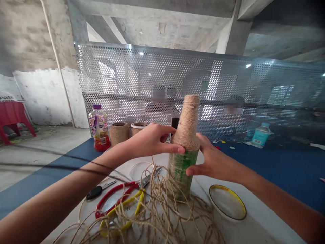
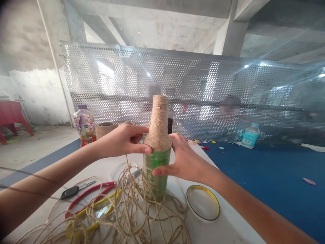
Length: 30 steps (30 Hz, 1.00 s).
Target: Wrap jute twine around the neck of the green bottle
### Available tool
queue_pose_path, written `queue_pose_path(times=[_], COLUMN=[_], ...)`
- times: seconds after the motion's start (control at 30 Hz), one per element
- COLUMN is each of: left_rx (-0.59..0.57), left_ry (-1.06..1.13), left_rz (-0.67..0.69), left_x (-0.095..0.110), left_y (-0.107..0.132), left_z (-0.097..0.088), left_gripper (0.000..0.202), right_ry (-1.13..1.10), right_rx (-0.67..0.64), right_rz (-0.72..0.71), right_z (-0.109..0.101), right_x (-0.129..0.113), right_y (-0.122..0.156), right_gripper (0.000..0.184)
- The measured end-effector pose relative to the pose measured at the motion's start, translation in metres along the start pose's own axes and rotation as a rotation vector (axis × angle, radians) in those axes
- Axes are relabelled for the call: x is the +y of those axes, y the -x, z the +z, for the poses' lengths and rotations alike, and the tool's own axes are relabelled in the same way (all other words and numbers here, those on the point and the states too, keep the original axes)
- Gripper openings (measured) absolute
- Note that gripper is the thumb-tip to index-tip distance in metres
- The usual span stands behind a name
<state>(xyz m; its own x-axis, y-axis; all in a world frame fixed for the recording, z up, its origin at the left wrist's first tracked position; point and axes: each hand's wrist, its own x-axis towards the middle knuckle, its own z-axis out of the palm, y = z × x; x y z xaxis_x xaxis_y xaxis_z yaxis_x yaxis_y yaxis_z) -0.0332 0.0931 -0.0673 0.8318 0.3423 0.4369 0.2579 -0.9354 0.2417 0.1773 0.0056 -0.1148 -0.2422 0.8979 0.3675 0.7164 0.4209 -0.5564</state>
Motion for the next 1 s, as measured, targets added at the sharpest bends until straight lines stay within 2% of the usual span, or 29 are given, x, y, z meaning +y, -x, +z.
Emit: queue_pose_path(times=[0.07,0.13,0.2,0.33,0.43,0.5,0.57,0.67,0.83,0.9,1.0], left_rx=[0.016,0.009,-0.021,-0.072,-0.075,-0.058,-0.040,-0.038,0.031,0.048,-0.002], left_ry=[-0.017,0.006,0.055,0.145,0.157,0.131,0.098,0.063,0.000,0.002,0.057], left_rz=[-0.012,-0.020,-0.024,-0.043,-0.041,-0.036,-0.036,-0.019,0.020,0.021,0.019], left_x=[0.003,0.002,-0.001,-0.010,-0.011,-0.009,-0.008,-0.007,-0.007,-0.008,-0.011], left_y=[0.000,0.000,0.000,-0.001,-0.001,-0.001,0.000,0.001,0.002,0.002,0.000], left_z=[0.000,0.000,-0.001,-0.001,0.000,0.001,0.001,-0.001,-0.004,-0.004,0.000], left_gripper=[0.050,0.048,0.047,0.046,0.045,0.046,0.045,0.045,0.051,0.053,0.048], right_ry=[-0.073,-0.208,-0.335,-0.532,-0.405,-0.242,-0.176,-0.274,-0.390,-0.406,-0.450], right_rx=[0.065,0.054,-0.010,-0.185,-0.184,-0.113,-0.028,0.021,-0.007,-0.011,-0.050], right_rz=[0.037,0.075,0.055,-0.078,-0.090,-0.063,-0.018,0.037,0.022,0.011,0.005], right_z=[0.007,0.011,0.011,0.001,-0.004,-0.003,0.002,0.011,0.013,0.012,0.012], right_x=[-0.003,-0.003,0.002,0.011,0.012,0.011,0.009,0.007,0.005,0.006,0.009], right_y=[0.001,0.000,-0.002,-0.007,-0.007,-0.004,-0.002,-0.001,-0.004,-0.004,-0.005], right_gripper=[0.070,0.067,0.067,0.067,0.067,0.069,0.069,0.062,0.052,0.053,0.058])
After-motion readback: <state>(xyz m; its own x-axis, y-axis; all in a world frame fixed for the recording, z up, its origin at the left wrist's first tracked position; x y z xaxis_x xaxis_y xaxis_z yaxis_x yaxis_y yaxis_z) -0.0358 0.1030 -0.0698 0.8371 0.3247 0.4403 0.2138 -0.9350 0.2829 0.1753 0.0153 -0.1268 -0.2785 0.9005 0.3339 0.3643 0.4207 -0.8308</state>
